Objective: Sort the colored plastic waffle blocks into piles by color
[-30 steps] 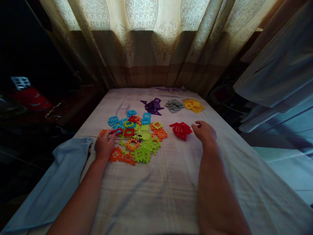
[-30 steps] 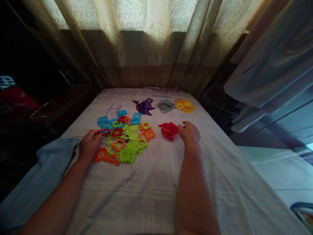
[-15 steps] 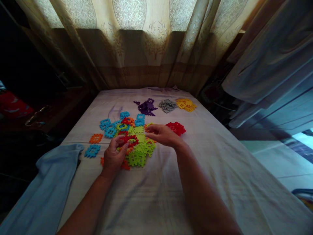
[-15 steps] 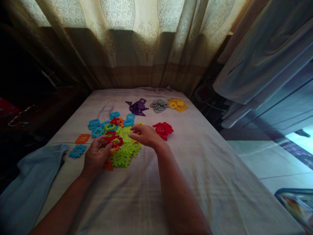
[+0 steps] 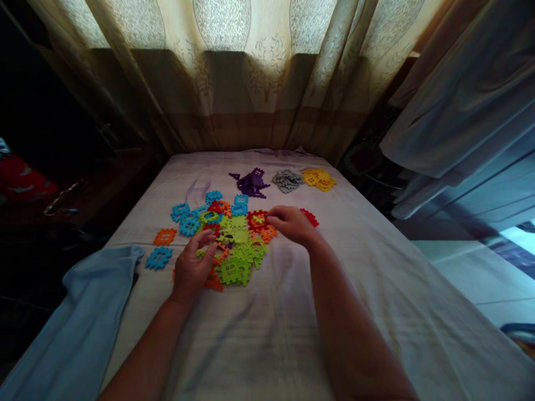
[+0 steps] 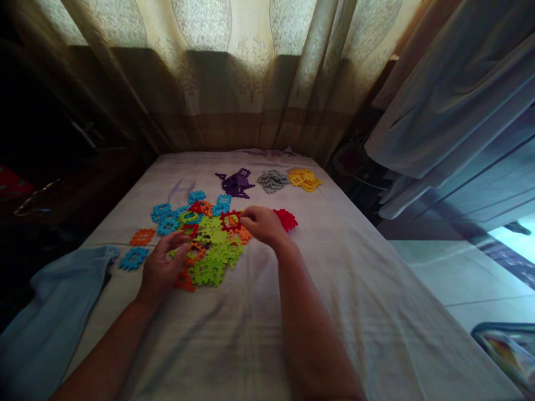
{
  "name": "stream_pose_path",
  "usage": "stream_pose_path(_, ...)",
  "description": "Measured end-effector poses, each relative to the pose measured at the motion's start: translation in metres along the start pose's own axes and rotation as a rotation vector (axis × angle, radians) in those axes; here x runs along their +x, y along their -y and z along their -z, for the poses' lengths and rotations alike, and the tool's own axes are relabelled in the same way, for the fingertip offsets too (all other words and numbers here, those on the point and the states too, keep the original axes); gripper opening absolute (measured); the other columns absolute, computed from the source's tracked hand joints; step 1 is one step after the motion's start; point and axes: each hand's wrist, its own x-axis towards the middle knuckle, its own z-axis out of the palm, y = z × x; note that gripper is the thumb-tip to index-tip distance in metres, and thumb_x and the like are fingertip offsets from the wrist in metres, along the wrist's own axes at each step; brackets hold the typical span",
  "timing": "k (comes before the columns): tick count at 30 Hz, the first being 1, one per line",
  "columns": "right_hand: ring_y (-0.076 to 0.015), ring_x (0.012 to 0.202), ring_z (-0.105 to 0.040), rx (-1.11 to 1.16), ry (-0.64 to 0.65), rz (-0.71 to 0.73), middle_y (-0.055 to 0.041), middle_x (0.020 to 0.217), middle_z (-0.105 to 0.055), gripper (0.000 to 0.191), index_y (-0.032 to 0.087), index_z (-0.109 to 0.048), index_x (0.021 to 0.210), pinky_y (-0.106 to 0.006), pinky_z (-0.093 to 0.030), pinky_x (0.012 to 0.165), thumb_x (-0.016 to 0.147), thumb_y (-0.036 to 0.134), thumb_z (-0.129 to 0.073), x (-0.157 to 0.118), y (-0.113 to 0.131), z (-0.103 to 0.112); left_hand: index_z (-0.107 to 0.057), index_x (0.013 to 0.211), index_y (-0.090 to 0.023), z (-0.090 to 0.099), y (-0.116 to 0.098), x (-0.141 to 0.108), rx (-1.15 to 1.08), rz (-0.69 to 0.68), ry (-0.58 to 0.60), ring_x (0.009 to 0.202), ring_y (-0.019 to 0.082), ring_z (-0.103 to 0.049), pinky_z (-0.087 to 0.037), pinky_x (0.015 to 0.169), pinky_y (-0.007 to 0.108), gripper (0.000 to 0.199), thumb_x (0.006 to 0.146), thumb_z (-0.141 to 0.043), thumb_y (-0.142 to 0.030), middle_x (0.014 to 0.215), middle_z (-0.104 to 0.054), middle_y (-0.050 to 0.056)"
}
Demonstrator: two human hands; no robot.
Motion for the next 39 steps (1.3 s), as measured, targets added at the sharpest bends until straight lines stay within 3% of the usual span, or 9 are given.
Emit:
stream_pose_path(4, -0.0149, 0.067, -0.060, -0.158, -0.248, -0.273, -0.0021, 0.074, -0.071, 0.027, 0.019, -0.076, 0.089, -0.025, -0.041, 0.064, 0.080, 0.029, -0.053, -0.007, -0.041, 0.045, -0.066, 0.104, -0.022, 0.010, 0.021, 0.011, 0.183, -0.067, -0.095, 0.098, 0.022, -0.068, -0.052, 0.094, 0.039, 0.031, 0.087, -0.054, -0.044, 0.102, -0.074, 0.006)
stream_pose_path(7, -0.0174, 0.075, -0.063, -0.322, -0.326, -0.447, -0.0047, 0.082, -0.075, 0.028, 0.021, -0.077, 0.091, -0.026, -0.041, 0.064, 0.080, 0.030, -0.053, -0.013, -0.062, 0.061, -0.068, 0.101, -0.022, 0.013, 0.034, 0.018, 0.301, -0.135, -0.105, 0.100, 0.024, -0.066, -0.050, 0.097, 0.041, 0.028, 0.088, -0.052, -0.041, 0.103, -0.073, 0.007)
stream_pose_path(13, -0.0206, 0.086, -0.068, -0.443, -0.285, -0.588, -0.0068, 0.098, -0.077, 0.030, 0.023, -0.078, 0.098, -0.027, -0.044, 0.068, 0.083, 0.031, -0.053, -0.014, -0.068, 0.058, -0.069, 0.119, -0.026, 0.003, 0.047, 0.020, 0.474, -0.192, 0.028, 0.128, 0.032, -0.051, -0.037, 0.110, 0.054, 0.037, 0.088, -0.051, -0.038, 0.134, -0.061, 0.011)
stream_pose_path(18, -0.0224, 0.093, -0.068, -0.473, -0.234, -0.628, -0.0088, 0.108, -0.075, 0.034, 0.022, -0.077, 0.105, -0.028, -0.046, 0.072, 0.086, 0.032, -0.051, -0.014, -0.067, 0.059, -0.072, 0.112, -0.024, -0.002, 0.053, 0.018, 0.514, -0.168, 0.072, 0.134, 0.037, -0.045, -0.033, 0.110, 0.061, 0.037, 0.091, -0.043, -0.035, 0.137, -0.058, 0.014)
stream_pose_path(23, -0.0216, 0.094, -0.068, -0.470, -0.268, -0.582, -0.0072, 0.107, -0.075, 0.033, 0.023, -0.076, 0.104, -0.028, -0.045, 0.072, 0.088, 0.033, -0.050, -0.013, -0.060, 0.057, -0.071, 0.101, -0.024, 0.001, 0.054, 0.019, 0.486, -0.172, 0.066, 0.132, 0.036, -0.048, -0.033, 0.111, 0.059, 0.028, 0.089, -0.049, -0.036, 0.134, -0.061, 0.012)
stream_pose_path(28, -0.0207, 0.091, -0.067, -0.444, -0.285, -0.413, -0.0062, 0.101, -0.076, 0.030, 0.024, -0.076, 0.100, -0.027, -0.044, 0.072, 0.089, 0.034, -0.051, -0.007, -0.031, 0.041, -0.068, 0.100, -0.024, 0.007, 0.043, 0.021, 0.378, -0.242, -0.008, 0.125, 0.029, -0.055, -0.040, 0.109, 0.050, 0.025, 0.091, -0.049, -0.038, 0.131, -0.063, 0.010)
stream_pose_path(34, -0.0178, 0.083, -0.067, -0.224, -0.031, -0.101, -0.0027, 0.094, -0.077, 0.024, 0.026, -0.076, 0.098, -0.026, -0.044, 0.070, 0.090, 0.035, -0.054, -0.003, 0.022, -0.008, -0.068, 0.105, -0.024, 0.001, 0.018, 0.012, 0.262, -0.341, 0.037, 0.125, 0.026, -0.056, -0.044, 0.108, 0.045, 0.028, 0.095, -0.048, -0.040, 0.139, -0.057, 0.009)
stream_pose_path(39, -0.0144, 0.072, -0.064, -0.043, 0.125, -0.001, -0.0007, 0.081, -0.074, 0.028, 0.024, -0.072, 0.109, -0.023, -0.042, 0.063, 0.087, 0.036, -0.061, -0.003, 0.038, -0.050, -0.068, 0.105, -0.027, -0.007, 0.007, 0.003, 0.246, -0.368, 0.113, 0.124, 0.025, -0.056, -0.045, 0.107, 0.046, 0.025, 0.095, -0.049, -0.038, 0.136, -0.059, 0.007)
